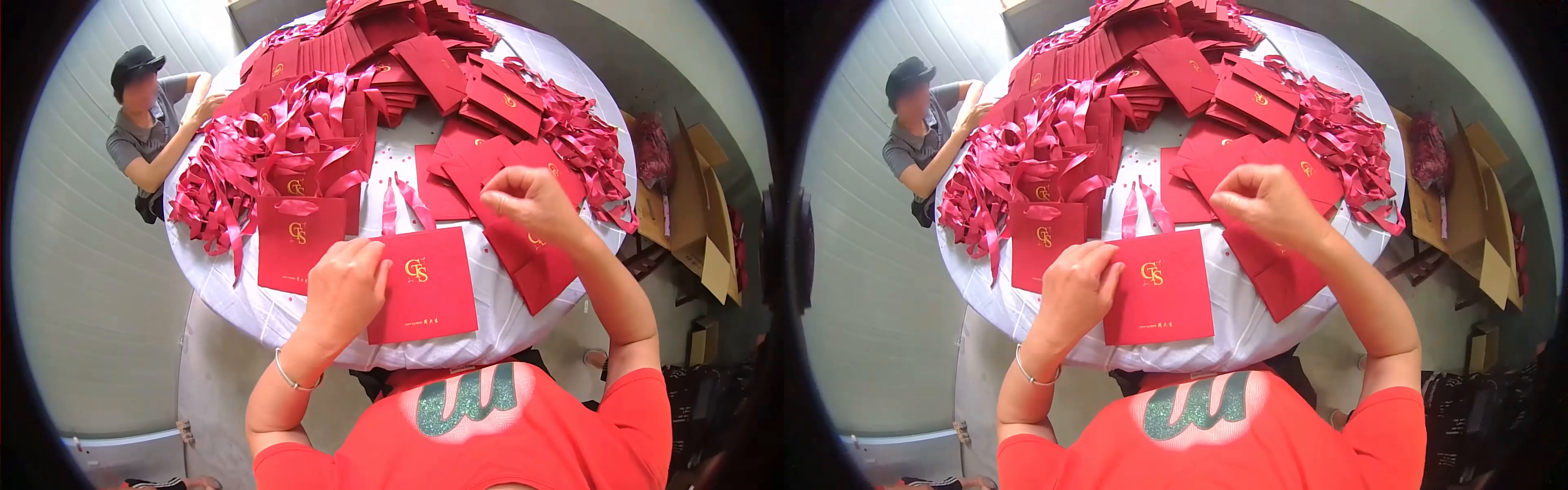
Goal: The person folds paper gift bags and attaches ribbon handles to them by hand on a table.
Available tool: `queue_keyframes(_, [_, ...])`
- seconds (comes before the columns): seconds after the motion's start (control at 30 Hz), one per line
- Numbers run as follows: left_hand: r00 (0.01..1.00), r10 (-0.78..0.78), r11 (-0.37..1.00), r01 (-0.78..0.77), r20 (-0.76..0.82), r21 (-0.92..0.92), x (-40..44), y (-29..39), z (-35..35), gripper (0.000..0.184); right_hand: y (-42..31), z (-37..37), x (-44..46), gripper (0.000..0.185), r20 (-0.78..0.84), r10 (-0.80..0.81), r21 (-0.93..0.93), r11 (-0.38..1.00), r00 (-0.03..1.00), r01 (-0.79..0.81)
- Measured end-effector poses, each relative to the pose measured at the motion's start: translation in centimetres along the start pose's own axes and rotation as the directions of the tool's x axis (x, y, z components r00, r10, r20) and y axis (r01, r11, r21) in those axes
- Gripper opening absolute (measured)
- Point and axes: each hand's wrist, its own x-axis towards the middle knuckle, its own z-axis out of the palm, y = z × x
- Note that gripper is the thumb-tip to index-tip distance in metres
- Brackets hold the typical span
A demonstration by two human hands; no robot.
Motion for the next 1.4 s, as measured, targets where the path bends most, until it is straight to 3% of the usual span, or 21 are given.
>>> queue_keyframes(0.07, [0.999,0.037,0.999,-0.037,0.003,0.017,1.0,0.2,0.7,0.012,-0.3,1.2,-0.6,0.009,0.059,0.014,0.019,1.0,0.998,-0.015])
queue_keyframes(0.13, [0.983,0.019,0.997,-0.033,0.18,0.071,1.5,-0.1,1.2,0.011,-0.3,2.3,-1.0,0.009,0.084,-0.137,-0.155,0.977,0.987,0.149])
queue_keyframes(0.17, [0.986,0.044,0.996,-0.055,0.159,0.067,1.6,-0.2,1.5,0.01,0.1,2.9,-1.1,0.009,0.114,-0.213,-0.194,0.953,0.97,0.232])
queue_keyframes(0.23, [0.988,0.025,0.997,-0.036,0.153,0.065,1.8,-0.1,1.2,0.012,-0.6,3.7,-0.8,0.009,0.191,-0.157,-0.272,0.94,0.969,0.207])
queue_keyframes(0.27, [0.989,0.009,0.998,-0.018,0.147,0.062,1.9,-0.2,1.0,0.014,-0.1,4.2,-0.3,0.009,0.203,-0.231,-0.271,0.921,0.952,0.281])
queue_keyframes(0.37, [0.995,-0.023,1.0,0.021,0.092,0.022,2.1,-0.9,1.5,0.015,-0.2,5.1,1.1,0.009,0.234,-0.236,-0.276,0.914,0.943,0.297])
queue_keyframes(0.43, [0.982,-0.06,0.998,0.062,0.182,-0.003,2.2,-1.3,1.4,0.025,-0.2,5.5,2.0,0.01,0.245,-0.219,-0.293,0.912,0.944,0.287])
queue_keyframes(0.6, [0.997,-0.014,0.993,0.022,0.076,-0.115,1.7,-2.1,2.2,0.029,-0.8,6.1,2.6,0.01,0.234,-0.227,-0.369,0.879,0.945,0.302])
queue_keyframes(0.83, [0.997,0.029,0.966,-0.008,0.078,-0.258,1.4,-2.8,2.5,0.026,-0.7,6.9,3.3,0.012,0.292,-0.201,-0.345,0.89,0.935,0.299])
queue_keyframes(1.03, [0.993,0.02,0.925,0.025,0.114,-0.38,1.5,-3.0,2.5,0.03,-2.3,7.8,3.2,0.023,0.389,-0.034,-0.496,0.834,0.921,0.24])
queue_keyframes(1.1, [0.976,-0.1,0.834,0.189,0.196,-0.518,1.6,-2.9,2.0,0.029,-3.2,7.8,3.0,0.026,0.444,-0.007,-0.476,0.845,0.896,0.242])
queue_keyframes(1.13, [0.975,-0.104,0.833,0.192,0.194,-0.519,1.5,-3.0,2.2,0.029,-3.5,7.7,2.9,0.029,0.438,-0.013,-0.473,0.847,0.899,0.243])
queue_keyframes(1.2, [0.962,-0.168,0.663,0.272,0.215,-0.698,1.4,-3.2,2.4,0.029,-3.3,7.8,3.3,0.028,0.449,0.006,-0.454,0.863,0.893,0.223])
queue_keyframes(1.27, [0.924,-0.295,0.39,0.347,0.242,-0.853,1.5,-3.0,2.5,0.029,-3.4,7.6,3.6,0.028,0.458,0.022,-0.435,0.877,0.889,0.203])
queue_keyframes(1.3, [0.935,-0.301,0.366,0.293,0.186,-0.883,1.7,-3.2,2.5,0.023,-3.6,7.2,3.9,0.028,0.469,0.084,-0.317,0.945,0.879,0.079])
queue_keyframes(1.33, [0.894,-0.362,0.18,0.344,0.263,-0.922,1.8,-3.2,2.1,0.018,-3.8,6.9,4.1,0.028,0.489,0.141,-0.193,0.98,0.861,-0.051])
queue_keyframes(1.37, [0.847,-0.404,-0.014,0.372,0.345,-0.928,2.1,-3.0,1.4,0.014,-3.5,6.6,4.2,0.025,0.484,0.083,-0.097,0.994,0.871,-0.041])
queue_keyframes(1.4, [0.842,-0.412,-0.104,0.335,0.347,-0.936,2.2,-3.2,1.5,0.009,-3.7,6.1,4.4,0.022,0.488,0.085,-0.014,0.996,0.869,-0.089])
